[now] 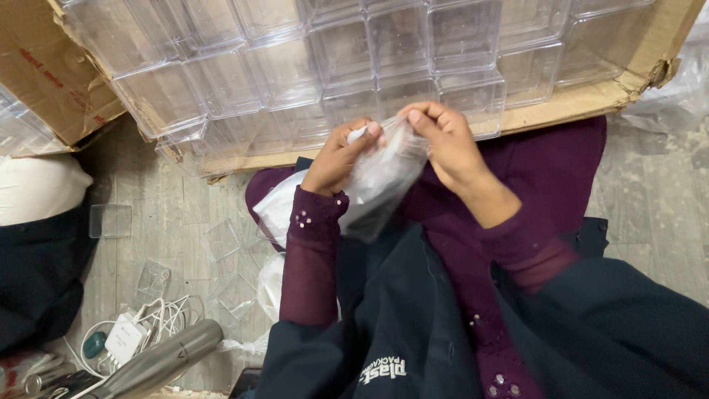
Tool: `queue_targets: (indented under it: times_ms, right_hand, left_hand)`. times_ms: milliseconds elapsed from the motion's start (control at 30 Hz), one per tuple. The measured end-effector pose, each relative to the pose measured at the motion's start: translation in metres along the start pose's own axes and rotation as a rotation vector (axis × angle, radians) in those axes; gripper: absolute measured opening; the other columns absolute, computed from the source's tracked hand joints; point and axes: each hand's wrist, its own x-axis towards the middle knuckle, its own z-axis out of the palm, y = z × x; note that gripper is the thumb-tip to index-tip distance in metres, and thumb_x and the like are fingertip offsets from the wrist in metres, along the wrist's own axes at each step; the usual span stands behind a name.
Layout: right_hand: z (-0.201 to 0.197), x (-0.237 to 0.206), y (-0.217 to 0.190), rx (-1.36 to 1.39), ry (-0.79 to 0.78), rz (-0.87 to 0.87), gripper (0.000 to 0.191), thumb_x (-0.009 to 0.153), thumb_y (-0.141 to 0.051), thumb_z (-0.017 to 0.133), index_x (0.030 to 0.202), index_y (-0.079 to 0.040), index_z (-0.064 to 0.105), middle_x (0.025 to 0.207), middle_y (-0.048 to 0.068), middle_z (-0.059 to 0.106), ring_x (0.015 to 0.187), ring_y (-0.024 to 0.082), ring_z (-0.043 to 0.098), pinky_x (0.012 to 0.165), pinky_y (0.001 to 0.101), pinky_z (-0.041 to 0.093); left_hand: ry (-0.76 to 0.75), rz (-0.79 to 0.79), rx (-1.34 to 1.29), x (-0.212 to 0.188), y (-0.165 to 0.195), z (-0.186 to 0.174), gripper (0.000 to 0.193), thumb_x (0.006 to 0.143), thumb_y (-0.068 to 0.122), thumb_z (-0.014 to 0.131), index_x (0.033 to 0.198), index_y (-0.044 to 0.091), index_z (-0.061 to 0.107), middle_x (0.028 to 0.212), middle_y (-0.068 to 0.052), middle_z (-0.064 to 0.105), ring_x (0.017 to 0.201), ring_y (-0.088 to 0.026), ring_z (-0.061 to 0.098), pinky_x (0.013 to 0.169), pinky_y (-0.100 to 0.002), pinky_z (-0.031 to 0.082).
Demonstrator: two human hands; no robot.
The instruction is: The person sits on the floor in front of a cardboard tray of clear plastic boxes. They take boxes one at a time, open a plastic bag, insert a box into the bag, and set the bagged box aside, repeating the packing cycle.
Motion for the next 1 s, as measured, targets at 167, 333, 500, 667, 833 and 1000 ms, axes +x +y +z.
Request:
queue_targets:
  times_ms: [167,333,500,667,833,1000]
  right_hand:
    - [-0.065,-0.015,-0.002,0.286,-0.294,0.148,0.037,0.116,-0.028,0.067,0.088,-0.003,0.07,0.076,0.004,0.065,0.059,0.006,0.054,0.058,0.0224,0.046]
    - [-0.104,-0.028,-0.05,0.217,-0.227,-0.203,0.014,0.097,-0.02,0.074,0.097,-0.007,0.072,0.089,0.005,0.069,0.081,0.016,0.065,0.075,0.0307,0.056]
    - [-0.095,-0.007,-0.082,-1.148,0.23,-0.663,0.013,0.101,0.007,0.069,0.111,-0.001,0.073,0.101,0.012,0.065,0.086,0.014,0.062,0.075,0.0285,0.051]
    - [-0.089,-0.027,-0.074,-1.226,0.305,-0.535,0.033,0.098,0.01,0.059,0.123,-0.004,0.075,0.108,0.009,0.069,0.073,0.01,0.058,0.064,0.0239,0.046]
    - [-0.101,-0.043,-0.047,-0.696,0.415,-0.411,0.013,0.104,0.001,0.061,0.114,-0.002,0.069,0.099,0.0,0.069,0.078,0.002,0.058,0.069,0.0187,0.046]
    - [-0.124,-0.038,-0.026,-0.498,0.338,-0.359,0.009,0.105,0.001,0.062,0.112,-0.003,0.066,0.097,-0.003,0.066,0.079,0.001,0.055,0.07,0.0176,0.043]
  left_hand:
    - [-0.141,0.16,-0.185,0.01,-0.001,-0.008,0.028,0.1,0.039,0.069,0.093,0.013,0.06,0.083,0.002,0.063,0.08,-0.009,0.058,0.074,-0.026,0.047]
    - [-0.096,0.194,0.459,0.049,-0.02,0.009,0.035,0.103,0.036,0.072,0.092,0.006,0.059,0.086,-0.002,0.056,0.08,-0.012,0.051,0.073,-0.03,0.044]
    - [0.42,0.379,0.77,0.092,-0.042,0.06,0.028,0.093,0.027,0.072,0.096,0.004,0.057,0.084,-0.009,0.065,0.064,-0.018,0.058,0.063,-0.034,0.047]
    - [0.382,0.342,0.634,0.084,-0.05,0.078,0.036,0.086,0.011,0.067,0.122,0.009,0.06,0.08,-0.006,0.066,0.06,-0.013,0.065,0.061,-0.028,0.05]
    - [0.213,0.288,0.388,0.07,-0.046,0.07,0.018,0.094,0.008,0.065,0.112,0.008,0.064,0.077,0.001,0.063,0.068,-0.008,0.057,0.063,-0.025,0.047]
    - [0.114,0.254,0.314,0.073,-0.058,0.062,0.015,0.093,0.012,0.062,0.104,0.005,0.068,0.081,0.004,0.064,0.072,-0.004,0.057,0.067,-0.022,0.046]
